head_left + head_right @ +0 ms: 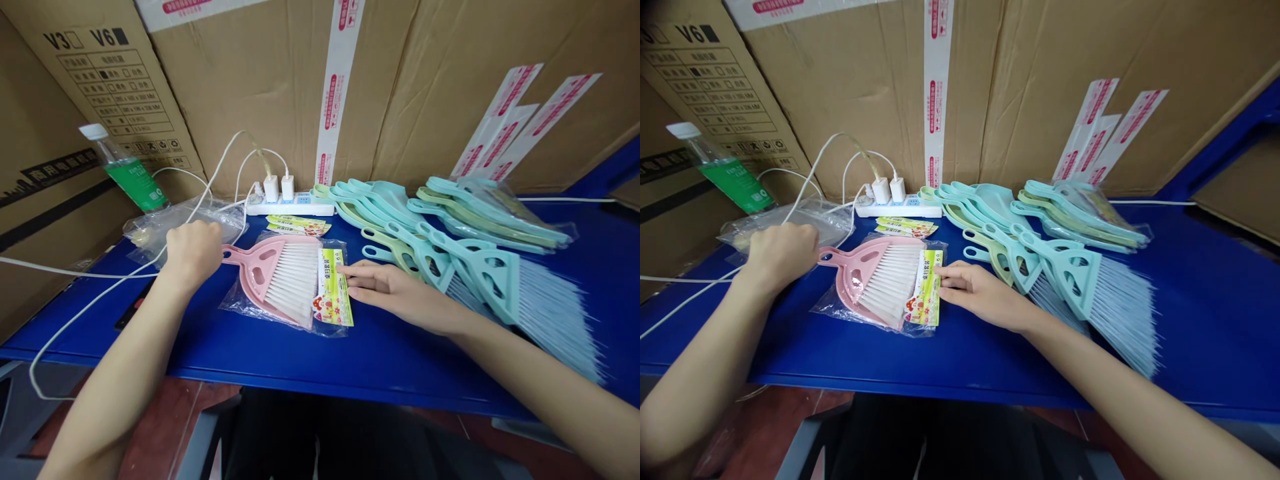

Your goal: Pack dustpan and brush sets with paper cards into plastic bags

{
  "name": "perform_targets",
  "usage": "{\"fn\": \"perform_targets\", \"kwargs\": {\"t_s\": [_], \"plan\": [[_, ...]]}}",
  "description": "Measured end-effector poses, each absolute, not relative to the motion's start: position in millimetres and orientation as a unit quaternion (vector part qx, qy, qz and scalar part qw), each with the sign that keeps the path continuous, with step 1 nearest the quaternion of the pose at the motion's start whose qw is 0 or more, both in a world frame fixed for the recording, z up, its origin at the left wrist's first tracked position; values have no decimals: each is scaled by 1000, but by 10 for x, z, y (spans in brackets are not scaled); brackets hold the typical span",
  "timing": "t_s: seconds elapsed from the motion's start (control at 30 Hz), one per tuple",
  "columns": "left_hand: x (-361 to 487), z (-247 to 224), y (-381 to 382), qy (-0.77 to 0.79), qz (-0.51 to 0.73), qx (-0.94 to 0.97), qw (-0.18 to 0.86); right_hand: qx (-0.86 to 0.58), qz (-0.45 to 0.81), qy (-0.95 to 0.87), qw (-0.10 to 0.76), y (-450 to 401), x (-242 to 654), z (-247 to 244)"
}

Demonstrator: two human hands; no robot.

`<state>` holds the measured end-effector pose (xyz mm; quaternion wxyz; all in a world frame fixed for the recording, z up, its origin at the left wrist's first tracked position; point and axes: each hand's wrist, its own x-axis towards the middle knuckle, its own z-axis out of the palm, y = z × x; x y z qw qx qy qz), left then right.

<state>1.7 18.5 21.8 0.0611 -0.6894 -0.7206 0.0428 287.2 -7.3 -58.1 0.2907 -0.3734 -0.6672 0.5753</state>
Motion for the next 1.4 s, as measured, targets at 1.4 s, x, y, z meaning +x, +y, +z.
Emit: {"fn": "perform_targets", "kwargs": {"t_s": [1.4], "plan": [[359, -116, 34, -205, -104, -971, 64, -402, 545, -672, 301, -59, 2921, -504]]}}
